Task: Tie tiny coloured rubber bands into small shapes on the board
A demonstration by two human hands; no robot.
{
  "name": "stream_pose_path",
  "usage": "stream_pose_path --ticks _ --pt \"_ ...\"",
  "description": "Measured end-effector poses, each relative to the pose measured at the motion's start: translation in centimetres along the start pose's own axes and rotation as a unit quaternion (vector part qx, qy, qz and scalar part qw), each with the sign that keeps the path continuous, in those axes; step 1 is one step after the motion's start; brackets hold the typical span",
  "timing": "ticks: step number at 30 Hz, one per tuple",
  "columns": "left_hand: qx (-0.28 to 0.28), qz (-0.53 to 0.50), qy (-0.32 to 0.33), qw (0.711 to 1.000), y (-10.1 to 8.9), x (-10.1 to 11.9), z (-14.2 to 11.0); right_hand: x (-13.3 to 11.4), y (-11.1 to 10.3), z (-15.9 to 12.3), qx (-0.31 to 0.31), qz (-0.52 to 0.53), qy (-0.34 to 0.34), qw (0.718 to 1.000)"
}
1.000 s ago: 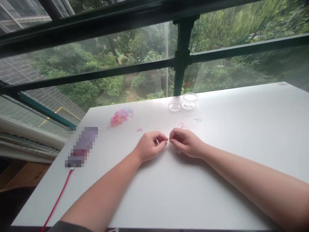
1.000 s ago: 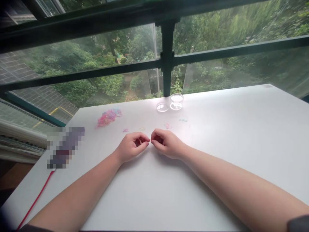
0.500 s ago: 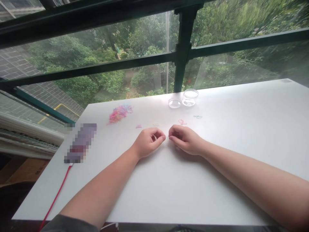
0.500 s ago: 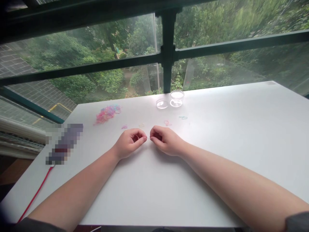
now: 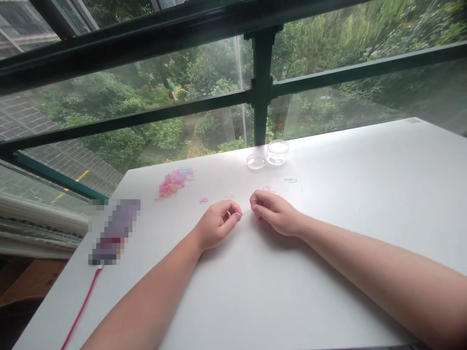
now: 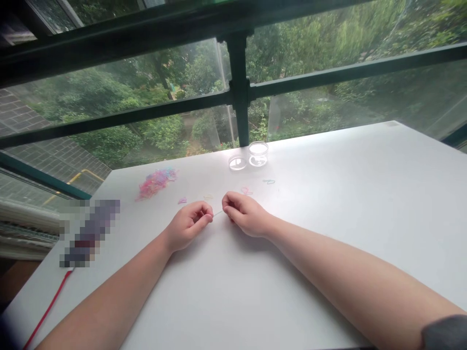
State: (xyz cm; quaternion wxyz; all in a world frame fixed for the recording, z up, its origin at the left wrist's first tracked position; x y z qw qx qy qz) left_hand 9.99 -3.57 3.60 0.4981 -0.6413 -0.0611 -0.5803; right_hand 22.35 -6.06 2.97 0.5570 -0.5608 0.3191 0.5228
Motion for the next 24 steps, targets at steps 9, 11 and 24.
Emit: stream_pose_path --ticks 9,11,24 --pt "0.033 -0.051 -0.006 0.998 -1.1 -1.0 0.0 1.2 -1.4 0.6 0.098 0.253 0.034 0.962" --pt "0.037 -0.048 -0.007 0.998 -1.2 -1.0 0.0 1.4 -1.6 0.7 0.114 0.259 0.039 0.958" --pt "0.034 0.011 0.005 0.999 -0.2 0.1 -0.1 -1.0 1.1 -0.6 -0.027 -0.123 -0.057 0.990"
Point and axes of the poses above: each hand's wrist, its own z-axis towards the middle knuckle, its own y-axis out of the palm, x = y × z, the point moved 8 cm from there along z, towards the middle knuckle, and after that the axes turned 3 degrees about x, right-handed, at the moved point
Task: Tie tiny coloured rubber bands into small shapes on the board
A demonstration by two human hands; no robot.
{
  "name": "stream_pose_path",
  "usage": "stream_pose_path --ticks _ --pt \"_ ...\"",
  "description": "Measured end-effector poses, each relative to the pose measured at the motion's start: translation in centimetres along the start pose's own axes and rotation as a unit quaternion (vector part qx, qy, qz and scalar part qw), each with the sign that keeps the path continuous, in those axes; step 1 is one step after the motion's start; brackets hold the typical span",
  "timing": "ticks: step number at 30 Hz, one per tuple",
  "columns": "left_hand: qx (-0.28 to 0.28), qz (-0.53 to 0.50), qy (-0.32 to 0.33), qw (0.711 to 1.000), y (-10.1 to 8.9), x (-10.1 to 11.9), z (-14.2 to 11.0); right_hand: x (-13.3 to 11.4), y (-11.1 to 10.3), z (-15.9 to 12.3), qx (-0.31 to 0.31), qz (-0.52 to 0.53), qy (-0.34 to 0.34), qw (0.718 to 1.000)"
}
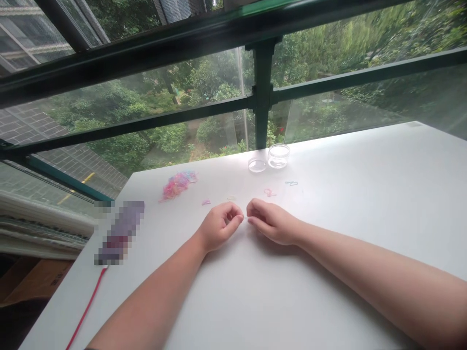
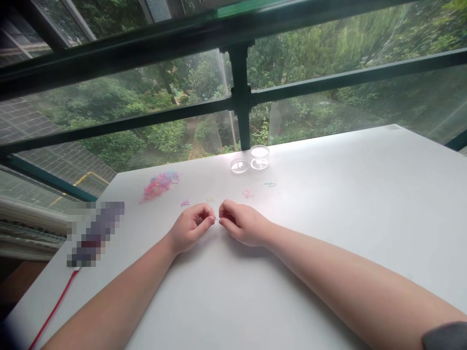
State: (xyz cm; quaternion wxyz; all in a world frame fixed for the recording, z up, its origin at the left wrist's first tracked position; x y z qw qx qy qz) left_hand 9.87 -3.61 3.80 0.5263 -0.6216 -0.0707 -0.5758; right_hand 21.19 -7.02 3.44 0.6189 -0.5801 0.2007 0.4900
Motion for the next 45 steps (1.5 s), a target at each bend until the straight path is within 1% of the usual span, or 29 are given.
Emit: stream_pose_path --ticks 4,9,12,19,25,33,38,45 --pt "0.010 0.009 0.000 1.000 -0.05 0.05 0.04 0.18 0.23 -0.02 -0.013 0.043 -0.002 0.999" --pt "0.008 0.008 -0.004 1.000 -0.04 -0.09 0.10 0.49 -0.02 0.02 0.004 0.024 0.000 1.000" --pt "0.005 0.004 -0.002 1.000 0.06 -0.07 0.08 0.42 -0.14 0.00 0.013 0.033 -0.002 0.999" --pt "0.019 -0.008 0.027 0.999 -0.12 0.45 -0.01 0.59 -0.04 -0.07 0.006 0.032 0.009 0.999" --pt "0.031 0.012 0.004 0.999 -0.27 0.24 0.09 0.35 -0.14 0.00 0.007 0.017 0.000 1.000" --pt "0.040 0.009 0.007 0.999 -0.44 0.23 0.16 0.29 -0.38 -0.02 0.015 0.024 0.001 1.000" --pt "0.034 0.003 0.005 0.999 -0.35 0.09 0.18 0.49 -0.40 -0.05 0.019 0.020 0.009 1.000" --pt "0.030 -0.001 0.000 1.000 -0.35 -0.21 0.18 0.39 -0.37 0.09 0.019 0.012 -0.006 1.000"
Point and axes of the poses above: each hand's wrist, its own z-axis towards the middle knuckle, its own y-axis out of the palm, x = y × z, the point moved 8 cm from there along z, towards the middle knuckle, and after that the axes turned 3 degrees about x, right-handed, at the moved point
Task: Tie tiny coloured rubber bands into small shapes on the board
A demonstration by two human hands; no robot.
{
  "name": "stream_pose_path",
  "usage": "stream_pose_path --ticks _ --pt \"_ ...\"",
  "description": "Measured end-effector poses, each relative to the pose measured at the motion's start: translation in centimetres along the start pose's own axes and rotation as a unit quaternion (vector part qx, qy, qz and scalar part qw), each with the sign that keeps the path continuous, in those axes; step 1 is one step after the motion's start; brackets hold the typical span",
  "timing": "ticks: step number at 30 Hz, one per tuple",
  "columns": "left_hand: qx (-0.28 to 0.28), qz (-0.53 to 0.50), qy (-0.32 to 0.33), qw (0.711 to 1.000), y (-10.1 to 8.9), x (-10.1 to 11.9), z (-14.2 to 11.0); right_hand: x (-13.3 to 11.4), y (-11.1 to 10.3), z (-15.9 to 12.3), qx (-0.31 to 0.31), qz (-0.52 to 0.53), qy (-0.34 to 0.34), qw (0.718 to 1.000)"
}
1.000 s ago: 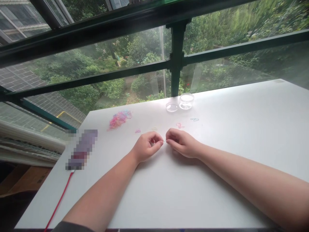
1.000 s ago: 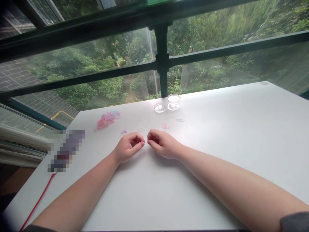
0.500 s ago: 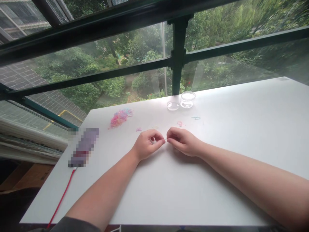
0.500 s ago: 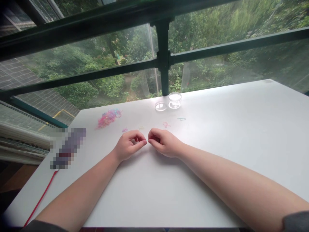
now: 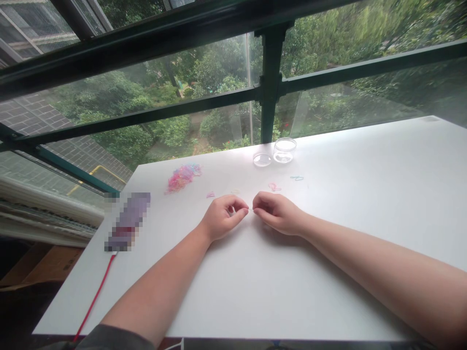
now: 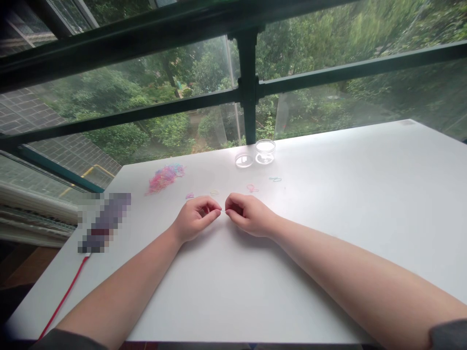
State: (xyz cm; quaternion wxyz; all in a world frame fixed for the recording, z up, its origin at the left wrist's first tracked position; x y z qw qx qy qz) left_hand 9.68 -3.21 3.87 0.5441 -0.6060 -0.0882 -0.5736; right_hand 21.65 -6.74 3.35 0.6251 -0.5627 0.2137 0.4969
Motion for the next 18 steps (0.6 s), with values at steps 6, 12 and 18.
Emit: stream_pose_path --ticks 6,12,18 --pt "-0.008 0.010 -0.003 1.000 0.11 -0.07 0.03 -0.12 -0.11 0.03 0.008 -0.004 -0.009 1.000" --pt "-0.041 0.045 0.017 0.998 0.56 0.19 -0.01 -0.61 -0.26 0.09 0.020 -0.008 -0.037 0.999" --pt "-0.067 0.063 0.025 0.995 0.98 0.43 -0.03 -0.97 -0.39 0.06 0.024 -0.004 -0.045 0.999"
Point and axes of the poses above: each hand's wrist, its own z-axis towards the middle knuckle, its own y-axis out of the palm, x = y × z, the point moved 8 cm from there along z, towards the middle knuckle, and after that the axes turned 3 degrees about x, right-handed, at the moved point
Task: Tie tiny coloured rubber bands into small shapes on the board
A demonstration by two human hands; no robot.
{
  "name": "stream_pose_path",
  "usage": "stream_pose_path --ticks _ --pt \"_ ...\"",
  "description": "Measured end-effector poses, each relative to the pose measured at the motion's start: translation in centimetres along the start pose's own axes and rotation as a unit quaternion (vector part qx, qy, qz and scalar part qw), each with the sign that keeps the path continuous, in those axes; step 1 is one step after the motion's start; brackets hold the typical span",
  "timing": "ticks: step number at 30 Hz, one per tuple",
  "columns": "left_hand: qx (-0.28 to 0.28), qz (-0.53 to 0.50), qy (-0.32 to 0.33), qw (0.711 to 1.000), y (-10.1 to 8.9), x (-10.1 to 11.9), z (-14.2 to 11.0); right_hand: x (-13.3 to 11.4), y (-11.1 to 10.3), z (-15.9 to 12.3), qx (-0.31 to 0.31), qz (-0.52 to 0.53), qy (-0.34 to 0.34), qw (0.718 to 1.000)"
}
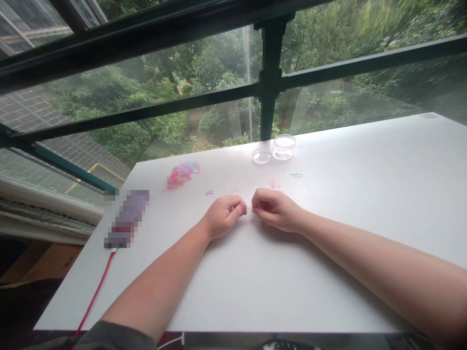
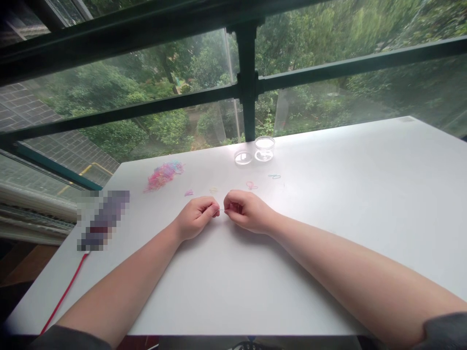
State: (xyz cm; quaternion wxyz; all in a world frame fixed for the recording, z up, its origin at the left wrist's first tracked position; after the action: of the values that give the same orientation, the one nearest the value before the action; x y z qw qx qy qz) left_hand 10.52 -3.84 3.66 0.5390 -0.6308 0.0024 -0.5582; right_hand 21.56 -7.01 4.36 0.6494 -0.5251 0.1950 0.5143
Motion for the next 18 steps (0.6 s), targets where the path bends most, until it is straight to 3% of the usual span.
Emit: stream_pose_path --ticks 7,18 --pt "0.018 -0.014 -0.018 1.000 -0.1 -0.3 -0.1 0.9 0.3 -0.2 -0.021 0.016 0.044 0.999" --pt "0.015 -0.015 -0.015 1.000 -0.1 -0.1 -0.1 0.9 0.5 -0.1 -0.026 -0.001 0.054 0.998"
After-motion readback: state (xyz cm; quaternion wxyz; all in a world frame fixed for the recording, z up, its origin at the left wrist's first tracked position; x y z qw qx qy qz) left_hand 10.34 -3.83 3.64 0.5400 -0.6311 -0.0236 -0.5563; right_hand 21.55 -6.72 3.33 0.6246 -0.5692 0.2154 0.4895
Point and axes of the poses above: each hand's wrist, its own z-axis towards the middle knuckle, its own y-axis out of the palm, x = y × z, the point moved 8 cm from there along z, towards the middle knuckle, and after that the axes turned 3 degrees about x, right-handed, at the moved point
